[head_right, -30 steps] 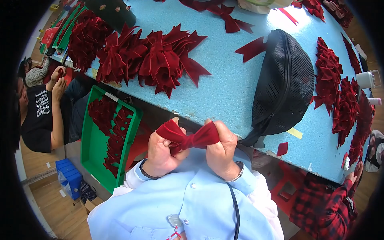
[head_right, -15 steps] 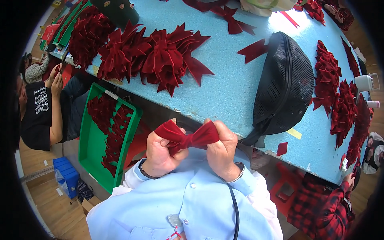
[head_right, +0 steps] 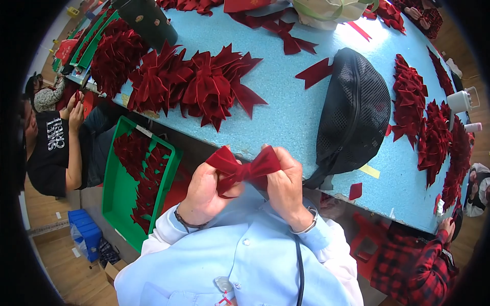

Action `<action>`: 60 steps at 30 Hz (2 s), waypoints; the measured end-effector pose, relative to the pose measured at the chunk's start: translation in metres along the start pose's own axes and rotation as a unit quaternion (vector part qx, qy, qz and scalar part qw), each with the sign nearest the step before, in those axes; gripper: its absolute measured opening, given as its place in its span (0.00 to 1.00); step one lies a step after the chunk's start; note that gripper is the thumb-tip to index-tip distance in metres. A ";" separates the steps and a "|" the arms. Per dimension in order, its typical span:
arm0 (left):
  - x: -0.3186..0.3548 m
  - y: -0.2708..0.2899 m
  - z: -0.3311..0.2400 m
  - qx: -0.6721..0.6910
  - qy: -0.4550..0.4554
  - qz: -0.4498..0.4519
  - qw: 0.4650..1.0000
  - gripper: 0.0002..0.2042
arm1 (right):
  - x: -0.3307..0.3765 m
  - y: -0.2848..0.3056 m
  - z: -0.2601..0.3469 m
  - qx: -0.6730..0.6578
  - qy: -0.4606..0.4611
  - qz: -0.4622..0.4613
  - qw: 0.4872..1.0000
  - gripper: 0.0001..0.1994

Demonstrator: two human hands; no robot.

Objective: Manually folding and tying red ribbon strips into decorative bows.

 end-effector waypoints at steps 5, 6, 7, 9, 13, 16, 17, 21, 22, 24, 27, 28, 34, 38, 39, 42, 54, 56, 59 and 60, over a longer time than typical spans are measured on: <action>0.011 -0.017 -0.014 -0.141 -0.035 0.023 0.989 0.11 | -0.003 0.012 0.004 0.014 -0.022 -0.011 1.000 0.06; 0.011 -0.016 -0.016 -0.141 -0.035 0.024 0.989 0.11 | -0.003 0.013 0.003 0.013 -0.025 -0.006 1.000 0.07; 0.011 -0.014 -0.024 -0.208 -0.075 0.025 0.975 0.14 | -0.004 0.014 0.002 0.013 -0.028 0.000 1.000 0.07; 0.014 -0.014 -0.040 -0.338 -0.156 0.027 0.928 0.22 | -0.005 0.017 -0.001 0.035 0.015 0.006 0.999 0.07; 0.029 -0.011 -0.056 -0.379 -0.169 0.064 0.907 0.27 | -0.004 0.020 0.008 0.071 0.096 0.001 0.993 0.08; 0.028 -0.005 -0.056 -0.299 -0.168 0.075 0.936 0.26 | -0.003 0.024 0.010 0.059 0.087 -0.035 0.994 0.07; 0.027 -0.004 -0.055 -0.258 -0.166 0.081 0.948 0.26 | -0.002 0.021 0.010 0.078 0.104 -0.026 0.991 0.07; 0.019 -0.024 -0.033 -0.303 -0.105 0.109 0.941 0.20 | 0.005 0.012 0.017 0.127 0.142 -0.003 0.982 0.07; 0.019 -0.028 -0.030 -0.301 -0.106 0.108 0.942 0.20 | 0.007 0.011 0.020 0.138 0.148 -0.004 0.979 0.08; 0.016 -0.027 -0.026 -0.354 -0.091 0.054 0.929 0.15 | 0.009 0.011 0.024 0.150 0.154 -0.008 0.976 0.08; 0.012 -0.024 -0.023 -0.356 -0.097 0.019 0.929 0.11 | 0.011 0.013 0.021 0.161 0.123 -0.012 0.979 0.03; 0.011 -0.023 -0.025 -0.330 -0.114 0.009 0.937 0.10 | 0.011 0.014 0.020 0.162 0.122 -0.014 0.979 0.03; 0.006 -0.005 -0.031 -0.328 -0.145 -0.033 0.933 0.09 | 0.016 0.010 0.031 0.286 0.251 0.035 0.924 0.16; 0.006 0.001 -0.026 -0.333 -0.137 -0.034 0.932 0.08 | 0.018 0.002 0.044 0.367 0.312 0.117 0.869 0.24; 0.004 0.003 -0.025 -0.322 -0.140 -0.036 0.936 0.08 | 0.021 -0.002 0.047 0.393 0.332 0.146 0.845 0.27; 0.002 0.005 -0.026 -0.300 -0.145 -0.042 0.942 0.08 | 0.018 0.010 0.044 0.338 0.236 0.184 0.892 0.27; 0.012 -0.021 -0.028 -0.293 -0.173 -0.005 0.940 0.17 | 0.014 0.019 0.018 0.140 -0.032 0.096 0.985 0.09; 0.011 -0.019 -0.028 -0.277 -0.167 0.001 0.946 0.20 | 0.015 0.019 0.014 0.111 -0.049 0.091 0.988 0.08; 0.009 -0.015 -0.028 -0.264 -0.143 -0.004 0.954 0.23 | 0.015 0.019 0.006 0.066 -0.089 0.093 0.990 0.07; 0.007 -0.014 -0.026 -0.263 -0.123 -0.010 0.957 0.24 | 0.014 0.022 0.006 0.064 -0.090 0.091 0.990 0.07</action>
Point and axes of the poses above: each hand's wrist, its own x-axis away from the middle knuckle, its own y-axis out of the back of the hand, z = x × y, the point moved 9 cm from there along -x, towards the middle knuckle, and after that the axes turned 6 degrees about -z, right-handed, at the moved point
